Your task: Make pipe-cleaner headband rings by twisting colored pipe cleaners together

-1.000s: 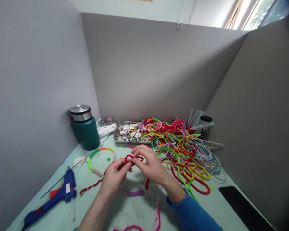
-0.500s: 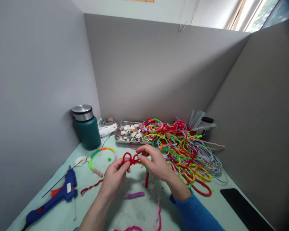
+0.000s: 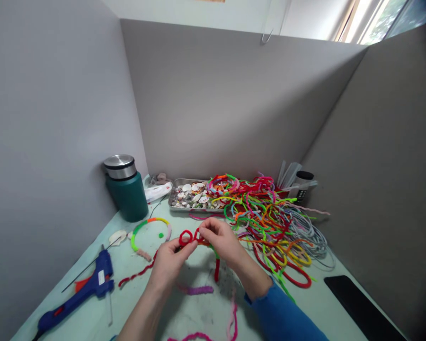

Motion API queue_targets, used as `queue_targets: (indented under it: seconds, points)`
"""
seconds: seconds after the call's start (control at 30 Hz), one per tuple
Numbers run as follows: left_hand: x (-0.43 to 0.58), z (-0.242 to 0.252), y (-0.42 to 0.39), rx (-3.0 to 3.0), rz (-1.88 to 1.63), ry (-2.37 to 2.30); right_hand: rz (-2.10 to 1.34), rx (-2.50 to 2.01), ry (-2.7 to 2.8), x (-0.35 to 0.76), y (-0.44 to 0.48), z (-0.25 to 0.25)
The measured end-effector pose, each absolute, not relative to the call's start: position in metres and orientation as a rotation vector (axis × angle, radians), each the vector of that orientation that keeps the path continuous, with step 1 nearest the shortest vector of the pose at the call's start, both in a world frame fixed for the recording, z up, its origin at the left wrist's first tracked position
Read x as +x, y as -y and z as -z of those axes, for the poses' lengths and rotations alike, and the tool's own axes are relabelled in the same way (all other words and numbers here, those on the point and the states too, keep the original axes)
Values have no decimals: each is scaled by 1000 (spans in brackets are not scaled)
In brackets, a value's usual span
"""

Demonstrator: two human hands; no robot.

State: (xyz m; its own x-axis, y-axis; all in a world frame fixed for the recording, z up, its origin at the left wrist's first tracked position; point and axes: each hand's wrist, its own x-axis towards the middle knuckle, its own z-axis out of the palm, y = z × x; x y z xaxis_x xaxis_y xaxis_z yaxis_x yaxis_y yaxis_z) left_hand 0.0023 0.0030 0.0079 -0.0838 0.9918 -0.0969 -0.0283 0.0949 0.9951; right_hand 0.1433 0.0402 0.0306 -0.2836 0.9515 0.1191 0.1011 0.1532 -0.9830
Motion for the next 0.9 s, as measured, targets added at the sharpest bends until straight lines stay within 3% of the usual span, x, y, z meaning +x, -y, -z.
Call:
queue_targets:
  seconds: [0.43,0.9]
  points:
    - [1,-2,-5,1260,-1189,-1405,-134,-964,2191,138,-18,-50]
    - [1,-1,-6,1327,-1202,-1467,-120,-836,2168,126,-21,-43]
